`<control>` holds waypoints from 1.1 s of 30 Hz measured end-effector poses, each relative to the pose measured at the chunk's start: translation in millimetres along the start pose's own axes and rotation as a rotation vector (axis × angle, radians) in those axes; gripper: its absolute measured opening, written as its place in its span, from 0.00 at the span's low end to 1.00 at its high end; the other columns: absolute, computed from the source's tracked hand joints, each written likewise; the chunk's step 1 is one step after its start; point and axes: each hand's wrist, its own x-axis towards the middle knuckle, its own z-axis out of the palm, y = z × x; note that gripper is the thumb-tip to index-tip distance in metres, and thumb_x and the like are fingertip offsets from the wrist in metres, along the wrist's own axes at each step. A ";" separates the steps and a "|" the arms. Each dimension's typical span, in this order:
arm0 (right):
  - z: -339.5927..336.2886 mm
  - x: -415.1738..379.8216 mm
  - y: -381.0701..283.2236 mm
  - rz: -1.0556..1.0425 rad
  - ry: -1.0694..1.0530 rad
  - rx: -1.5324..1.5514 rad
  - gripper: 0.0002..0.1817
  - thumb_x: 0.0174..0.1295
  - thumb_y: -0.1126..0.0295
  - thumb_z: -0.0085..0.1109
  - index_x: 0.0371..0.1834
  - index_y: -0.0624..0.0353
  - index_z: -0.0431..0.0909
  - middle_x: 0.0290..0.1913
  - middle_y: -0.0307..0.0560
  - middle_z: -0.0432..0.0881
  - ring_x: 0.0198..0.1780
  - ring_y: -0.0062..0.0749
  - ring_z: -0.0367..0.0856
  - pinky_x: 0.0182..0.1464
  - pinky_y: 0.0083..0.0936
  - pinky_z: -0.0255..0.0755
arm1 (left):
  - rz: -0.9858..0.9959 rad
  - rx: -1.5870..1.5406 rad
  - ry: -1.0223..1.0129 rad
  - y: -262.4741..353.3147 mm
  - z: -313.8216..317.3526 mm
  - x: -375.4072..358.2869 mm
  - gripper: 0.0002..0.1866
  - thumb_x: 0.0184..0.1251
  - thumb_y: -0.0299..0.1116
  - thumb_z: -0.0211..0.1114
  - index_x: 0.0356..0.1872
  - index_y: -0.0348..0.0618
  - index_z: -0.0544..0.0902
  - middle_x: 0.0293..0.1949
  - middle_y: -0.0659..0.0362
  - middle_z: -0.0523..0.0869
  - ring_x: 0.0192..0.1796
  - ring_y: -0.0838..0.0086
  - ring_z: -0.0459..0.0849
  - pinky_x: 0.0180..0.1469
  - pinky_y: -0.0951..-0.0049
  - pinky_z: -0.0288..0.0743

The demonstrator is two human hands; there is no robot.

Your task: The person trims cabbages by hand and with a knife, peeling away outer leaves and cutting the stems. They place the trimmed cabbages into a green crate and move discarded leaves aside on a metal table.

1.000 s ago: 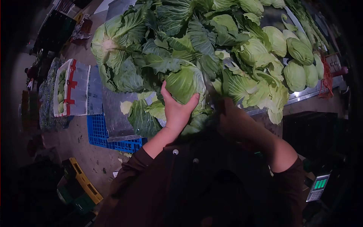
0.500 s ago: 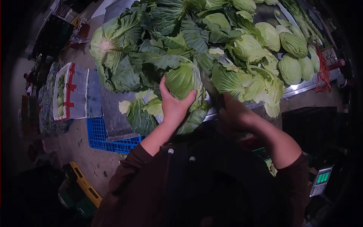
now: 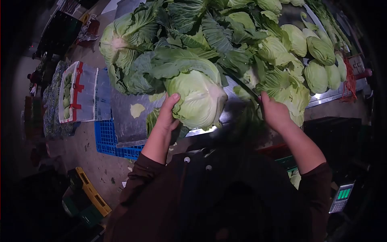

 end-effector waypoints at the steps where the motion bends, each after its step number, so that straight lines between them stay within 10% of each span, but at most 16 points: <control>1: 4.7 2.8 10.6 0.004 -0.002 0.000 0.24 0.61 0.72 0.46 0.62 0.60 0.61 0.46 0.63 0.80 0.36 0.55 0.83 0.38 0.46 0.75 | -0.108 -0.101 -0.045 -0.3 0.5 0.8 0.43 0.56 0.46 0.66 0.69 0.39 0.57 0.61 0.50 0.71 0.61 0.60 0.74 0.62 0.61 0.70; 7: 22.7 31.4 64.5 -0.032 0.383 -0.437 0.23 0.58 0.71 0.49 0.60 0.52 0.68 0.39 0.47 0.82 0.37 0.42 0.82 0.39 0.39 0.76 | 0.132 0.152 -0.095 26.2 23.9 11.9 0.43 0.52 0.47 0.68 0.68 0.39 0.61 0.58 0.49 0.75 0.59 0.63 0.76 0.63 0.62 0.69; 11: -0.1 13.3 17.7 -0.141 0.606 0.046 0.27 0.60 0.64 0.59 0.63 0.53 0.66 0.49 0.54 0.78 0.46 0.49 0.78 0.54 0.38 0.71 | 0.371 0.860 0.032 46.7 52.2 21.4 0.48 0.43 0.49 0.74 0.65 0.36 0.62 0.55 0.47 0.77 0.57 0.61 0.78 0.60 0.64 0.71; 15: 23.4 30.8 -6.4 -0.115 0.190 0.630 0.30 0.60 0.64 0.60 0.65 0.57 0.63 0.54 0.59 0.75 0.52 0.54 0.76 0.54 0.39 0.71 | 0.346 1.416 0.058 30.8 66.8 30.1 0.49 0.40 0.54 0.73 0.65 0.44 0.64 0.48 0.43 0.82 0.51 0.55 0.83 0.54 0.63 0.75; 19: 30.5 42.6 -15.8 -0.169 0.423 0.713 0.25 0.57 0.60 0.61 0.56 0.59 0.70 0.48 0.59 0.80 0.48 0.55 0.80 0.47 0.45 0.74 | 0.626 1.741 -0.010 0.2 101.1 18.0 0.46 0.37 0.51 0.75 0.65 0.60 0.68 0.57 0.42 0.76 0.49 0.50 0.82 0.52 0.59 0.75; 20: 11.8 32.2 -17.4 -0.143 0.154 0.553 0.22 0.57 0.59 0.61 0.51 0.59 0.73 0.44 0.58 0.81 0.45 0.55 0.80 0.45 0.46 0.75 | 0.665 1.796 -0.028 -8.4 106.9 15.7 0.47 0.36 0.50 0.76 0.65 0.59 0.68 0.58 0.43 0.75 0.50 0.49 0.81 0.54 0.59 0.74; 25: -26.4 -12.8 -38.3 -0.378 -0.237 0.398 0.15 0.59 0.56 0.59 0.40 0.56 0.78 0.36 0.53 0.83 0.39 0.54 0.82 0.39 0.46 0.76 | 1.086 1.976 -0.077 -63.5 96.7 33.6 0.26 0.61 0.32 0.51 0.61 0.70 0.75 0.67 0.52 0.65 0.68 0.49 0.62 0.61 0.45 0.61; 28: -22.9 -8.7 -57.0 -0.521 -0.146 0.835 0.10 0.64 0.65 0.57 0.44 0.56 0.78 0.35 0.51 0.82 0.38 0.43 0.82 0.44 0.32 0.75 | 1.038 1.985 -0.234 -60.7 80.6 23.4 0.27 0.57 0.36 0.59 0.61 0.71 0.74 0.67 0.53 0.65 0.69 0.51 0.61 0.62 0.48 0.61; 30: 13.3 30.1 -67.1 -0.715 0.558 0.727 0.12 0.65 0.64 0.57 0.46 0.60 0.79 0.34 0.54 0.81 0.42 0.37 0.81 0.46 0.27 0.73 | 1.012 1.942 -0.310 -55.1 68.7 17.4 0.29 0.54 0.38 0.63 0.61 0.69 0.74 0.67 0.52 0.65 0.68 0.52 0.63 0.62 0.49 0.61; 32: 5.0 57.4 -63.9 -0.182 -0.102 1.490 0.23 0.67 0.50 0.50 0.50 0.60 0.77 0.49 0.62 0.80 0.57 0.50 0.77 0.60 0.37 0.67 | 0.992 1.900 -0.379 -45.3 61.1 11.9 0.32 0.51 0.41 0.67 0.62 0.67 0.73 0.66 0.51 0.66 0.67 0.53 0.65 0.62 0.51 0.62; 33: -4.1 77.4 -52.5 -0.074 -0.043 1.170 0.26 0.68 0.50 0.49 0.54 0.64 0.75 0.52 0.62 0.79 0.59 0.48 0.76 0.61 0.35 0.66 | 0.958 1.805 -0.323 -38.0 62.0 6.8 0.34 0.49 0.44 0.69 0.62 0.64 0.73 0.65 0.50 0.67 0.65 0.54 0.68 0.62 0.52 0.62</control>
